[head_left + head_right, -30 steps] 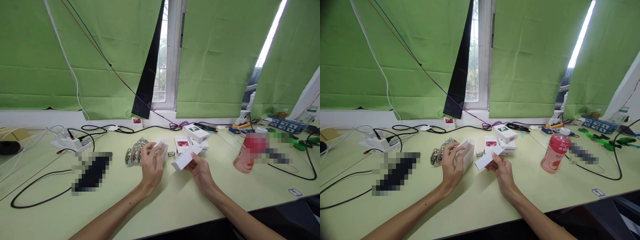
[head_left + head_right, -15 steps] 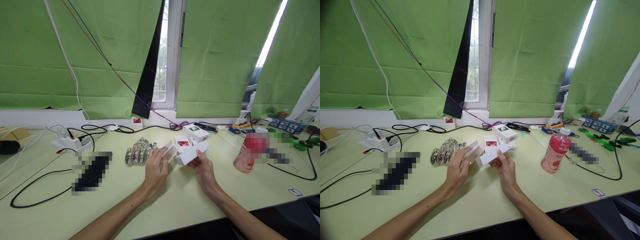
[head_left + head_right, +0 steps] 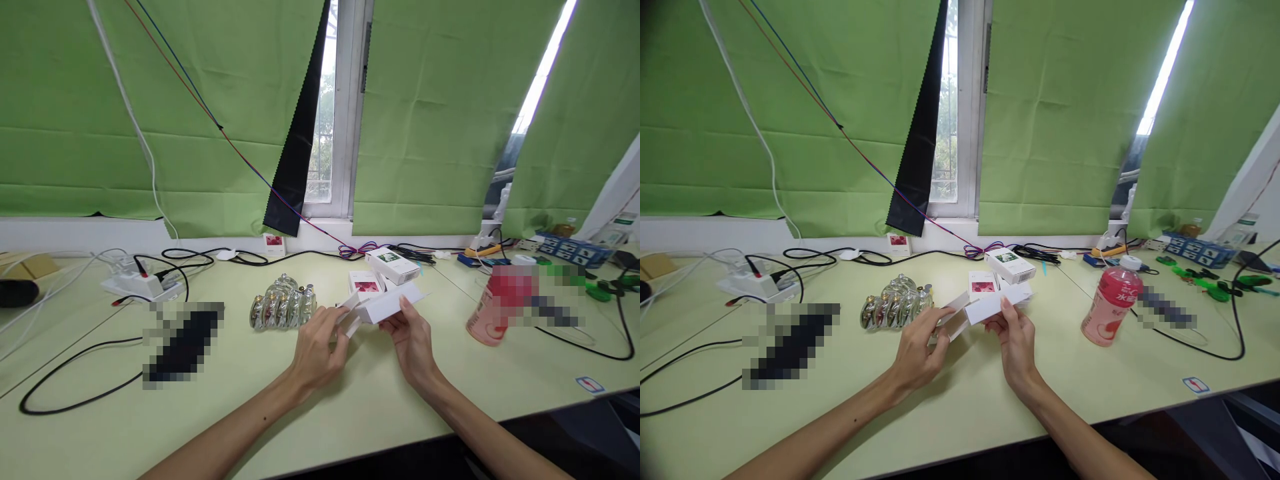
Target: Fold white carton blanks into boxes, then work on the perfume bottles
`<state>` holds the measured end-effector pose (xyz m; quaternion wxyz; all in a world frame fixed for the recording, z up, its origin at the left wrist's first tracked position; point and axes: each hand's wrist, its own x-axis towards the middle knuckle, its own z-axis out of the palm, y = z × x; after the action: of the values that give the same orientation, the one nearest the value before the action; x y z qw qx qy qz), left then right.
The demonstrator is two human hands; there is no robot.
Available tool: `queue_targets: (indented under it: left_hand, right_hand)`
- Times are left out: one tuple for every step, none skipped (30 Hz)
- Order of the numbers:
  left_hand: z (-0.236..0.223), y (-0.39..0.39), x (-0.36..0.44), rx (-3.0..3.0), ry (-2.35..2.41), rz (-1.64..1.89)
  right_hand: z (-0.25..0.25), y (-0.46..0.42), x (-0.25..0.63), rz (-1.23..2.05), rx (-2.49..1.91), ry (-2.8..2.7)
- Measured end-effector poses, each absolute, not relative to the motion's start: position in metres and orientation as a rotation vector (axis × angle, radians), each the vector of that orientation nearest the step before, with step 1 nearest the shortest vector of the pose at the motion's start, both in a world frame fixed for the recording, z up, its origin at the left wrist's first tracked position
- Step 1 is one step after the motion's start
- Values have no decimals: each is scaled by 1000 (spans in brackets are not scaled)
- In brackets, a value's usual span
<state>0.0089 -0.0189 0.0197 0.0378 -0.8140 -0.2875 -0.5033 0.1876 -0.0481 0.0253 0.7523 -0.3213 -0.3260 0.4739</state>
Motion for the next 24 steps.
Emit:
queue_targets:
  left_hand:
    - [20,-19,9,-2487,-852,-1547]
    - [21,-20,9,-2478,-825,-1552]
    - [21,-20,10,-2471,-801,-1554]
    - [21,-20,10,-2464,-782,-1557]
    - [22,-21,10,-2457,-767,-1556]
    - [22,-21,11,-2451,-757,-1551]
    - [22,-21,11,-2447,-750,-1544]
    - [22,-22,11,-2442,-746,-1536]
    - [22,-22,12,-2440,-746,-1526]
    - [23,-23,12,-2437,-747,-1516]
    - [23,-23,12,-2438,-750,-1506]
    - [24,-24,12,-2437,-749,-1499]
    - [24,-24,12,-2438,-745,-1494]
    - [25,-25,12,-2438,-740,-1493]
    - [25,-25,12,-2438,-736,-1491]
    - [26,-25,13,-2438,-730,-1491]
    - [26,-25,13,-2440,-727,-1489]
    - [26,-25,13,-2443,-724,-1487]
    - [26,-25,13,-2446,-720,-1485]
    - [26,-24,12,-2450,-714,-1482]
    - [26,-24,12,-2454,-705,-1481]
    - [25,-24,12,-2455,-696,-1482]
    - [25,-23,12,-2454,-689,-1483]
    - [24,-23,12,-2451,-684,-1485]
  right_hand:
    - [25,-48,188,1026,-704,-719]
    - [24,-48,188,1015,-707,-727]
    - [23,-48,188,1004,-709,-737]
    - [23,-48,188,991,-711,-747]
    - [23,-48,188,977,-714,-757]
    - [23,-49,188,964,-718,-767]
    - [23,-49,188,954,-725,-776]
    - [24,-50,188,944,-734,-784]
    - [24,-50,188,934,-744,-791]
    - [24,-50,188,924,-754,-799]
    - [24,-51,188,910,-763,-808]
    - [24,-51,189,894,-769,-820]
    - [23,-50,189,875,-777,-833]
    - [23,-50,190,855,-785,-846]
    - [22,-50,190,834,-795,-859]
    - [20,-49,191,814,-806,-872]
    - [19,-49,191,797,-815,-884]
    - [18,-49,192,785,-819,-897]
    - [17,-48,193,775,-818,-908]
    - [16,-48,193,768,-815,-920]
    - [15,-49,193,762,-814,-930]
    - [15,-49,193,754,-817,-940]
    - [16,-50,193,744,-823,-951]
    - [17,-51,193,732,-833,-960]
